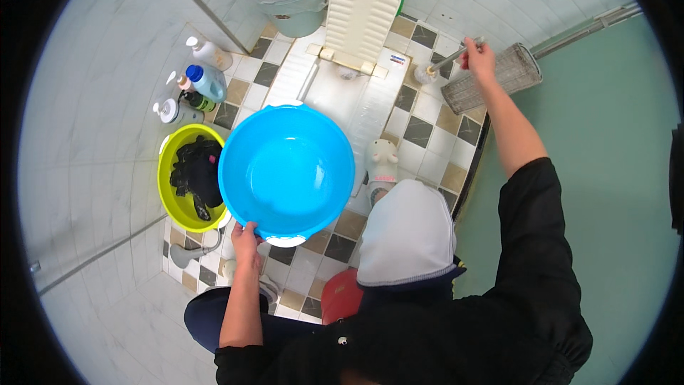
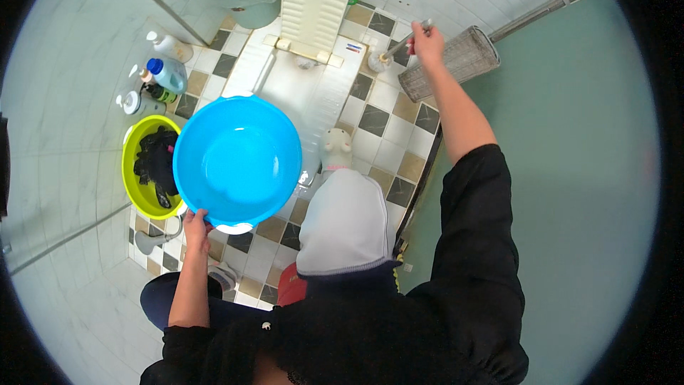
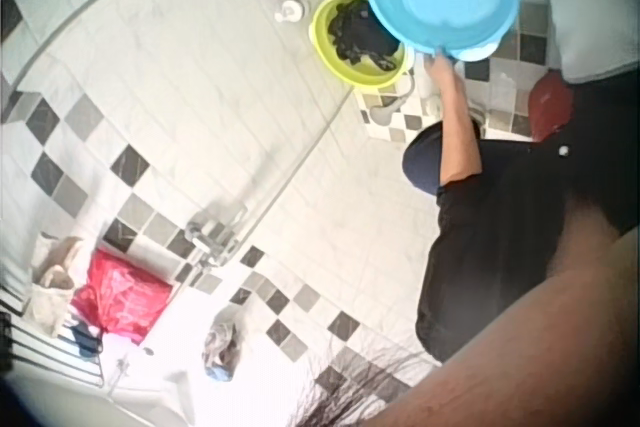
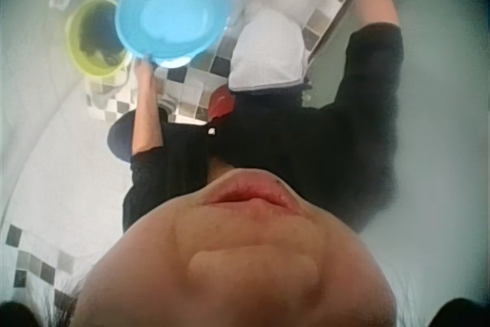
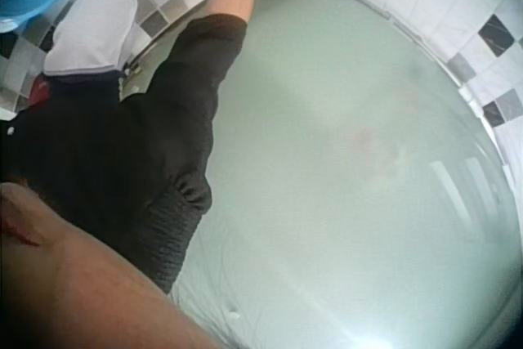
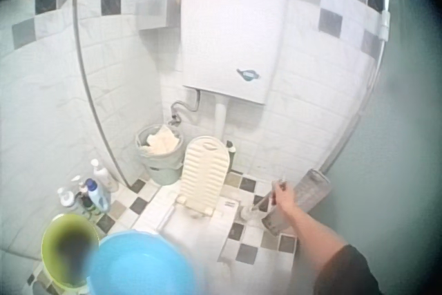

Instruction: The person hand washes dark clothing items in a blue basin filled with soapy water, then rinses them using a handheld shower head. The person transfers the wet clothes to a yellow basin and continues to rinse them with water from the shower head.

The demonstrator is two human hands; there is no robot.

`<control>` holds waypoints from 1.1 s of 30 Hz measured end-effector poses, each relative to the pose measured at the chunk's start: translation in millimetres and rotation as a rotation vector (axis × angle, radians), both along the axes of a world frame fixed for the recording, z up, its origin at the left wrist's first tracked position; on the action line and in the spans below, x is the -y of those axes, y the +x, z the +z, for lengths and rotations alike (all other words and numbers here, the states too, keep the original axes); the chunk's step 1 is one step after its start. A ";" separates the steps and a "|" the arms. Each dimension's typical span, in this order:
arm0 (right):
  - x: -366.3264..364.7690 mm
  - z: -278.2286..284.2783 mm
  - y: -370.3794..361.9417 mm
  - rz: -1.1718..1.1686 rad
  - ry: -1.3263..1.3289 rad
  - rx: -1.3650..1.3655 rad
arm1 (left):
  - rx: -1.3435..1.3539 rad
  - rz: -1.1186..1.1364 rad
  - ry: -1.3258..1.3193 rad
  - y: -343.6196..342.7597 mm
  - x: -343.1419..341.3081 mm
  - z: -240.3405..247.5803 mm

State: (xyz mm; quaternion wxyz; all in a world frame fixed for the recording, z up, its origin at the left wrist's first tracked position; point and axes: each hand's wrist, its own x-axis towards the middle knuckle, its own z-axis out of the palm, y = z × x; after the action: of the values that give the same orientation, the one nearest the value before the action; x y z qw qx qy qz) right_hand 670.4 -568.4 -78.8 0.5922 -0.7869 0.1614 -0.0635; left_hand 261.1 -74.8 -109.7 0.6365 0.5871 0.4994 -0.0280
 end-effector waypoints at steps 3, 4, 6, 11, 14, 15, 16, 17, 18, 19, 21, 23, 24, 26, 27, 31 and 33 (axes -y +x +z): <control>30.8 0.3 41.4 -0.138 -0.077 0.019 | 0.068 -0.011 -0.021 37.3 7.1 0.2; 40.1 0.6 54.7 -0.175 -0.142 0.004 | 0.076 -0.034 -0.022 52.7 11.1 0.8; 57.5 -3.1 78.8 -0.247 -0.273 -0.032 | 0.090 -0.078 -0.024 81.2 19.2 1.5; 102.0 -30.2 128.5 -0.352 -0.175 -0.017 | 0.068 -0.169 -0.052 132.6 37.4 -2.0; 94.4 -33.2 135.6 -0.419 -0.006 0.024 | 0.066 -0.135 -0.096 145.0 43.8 -7.9; 89.6 -35.8 135.9 -0.434 0.057 0.043 | 0.054 -0.110 -0.093 149.2 46.9 -8.7; 90.8 -44.0 137.2 -0.406 0.048 0.019 | 0.048 -0.121 -0.097 151.4 47.1 -12.6; 91.2 -56.0 136.9 -0.378 0.039 -0.004 | 0.041 -0.131 -0.101 152.0 45.3 -17.3; 89.8 -68.6 134.5 -0.349 0.031 -0.028 | 0.035 -0.140 -0.105 151.6 44.1 -21.3; 90.5 -85.4 132.0 -0.304 -0.107 -0.049 | 0.024 -0.147 -0.097 153.7 43.7 -23.2; 89.4 -125.4 124.1 -0.208 -0.381 -0.087 | 0.007 -0.162 -0.082 156.3 42.4 -25.6; 73.0 -151.0 111.0 -0.043 -0.708 -0.014 | 0.000 -0.167 -0.069 156.4 41.4 -23.4; 60.0 -161.7 96.9 0.072 -0.896 0.082 | -0.003 -0.167 -0.061 155.0 41.0 -22.9; 29.2 -167.6 70.2 0.221 -0.776 -0.050 | -0.014 -0.165 -0.020 151.1 36.8 -24.4; 12.1 -167.8 53.3 0.282 -0.776 -0.031 | -0.019 -0.167 -0.002 150.0 34.4 -25.5; -40.9 -141.3 -10.6 0.417 -0.619 -0.007 | -0.016 -0.148 -0.002 144.2 28.6 -26.4; -46.0 -130.2 -17.3 0.412 -0.522 0.005 | -0.016 -0.140 -0.011 141.2 25.5 -27.9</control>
State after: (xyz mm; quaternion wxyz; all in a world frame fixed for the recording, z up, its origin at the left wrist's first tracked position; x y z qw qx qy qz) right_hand 653.1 -522.4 -209.0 0.3714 -0.9280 -0.0245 0.0166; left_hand 402.3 -100.2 -137.5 0.6323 0.6167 0.4621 -0.0798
